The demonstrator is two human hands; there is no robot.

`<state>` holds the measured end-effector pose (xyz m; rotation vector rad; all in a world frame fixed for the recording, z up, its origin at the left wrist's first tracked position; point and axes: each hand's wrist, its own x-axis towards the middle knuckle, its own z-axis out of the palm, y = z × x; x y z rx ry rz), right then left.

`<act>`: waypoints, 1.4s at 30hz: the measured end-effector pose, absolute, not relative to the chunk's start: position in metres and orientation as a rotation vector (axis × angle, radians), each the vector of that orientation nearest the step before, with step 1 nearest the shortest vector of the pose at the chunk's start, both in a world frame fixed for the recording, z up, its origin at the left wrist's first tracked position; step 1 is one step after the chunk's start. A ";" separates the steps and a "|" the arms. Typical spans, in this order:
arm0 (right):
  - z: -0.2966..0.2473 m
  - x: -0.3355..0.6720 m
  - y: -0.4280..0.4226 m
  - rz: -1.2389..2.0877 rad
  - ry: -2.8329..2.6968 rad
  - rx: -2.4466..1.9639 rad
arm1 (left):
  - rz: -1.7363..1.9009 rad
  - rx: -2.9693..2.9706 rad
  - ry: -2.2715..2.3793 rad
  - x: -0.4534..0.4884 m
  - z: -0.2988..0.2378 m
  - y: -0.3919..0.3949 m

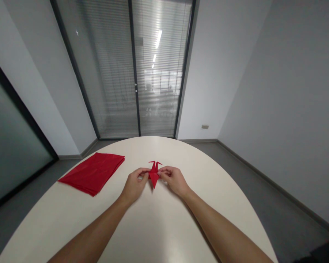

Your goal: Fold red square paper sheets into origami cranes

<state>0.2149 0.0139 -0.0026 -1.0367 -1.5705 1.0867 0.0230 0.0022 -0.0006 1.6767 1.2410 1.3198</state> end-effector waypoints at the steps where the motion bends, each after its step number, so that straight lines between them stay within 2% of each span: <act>1: -0.003 0.215 0.014 1.084 -1.566 -1.040 | 1.319 1.679 1.243 0.023 0.000 0.002; 42: -0.007 0.215 0.016 1.060 -1.605 -1.017 | 1.277 1.676 1.264 0.020 -0.007 0.006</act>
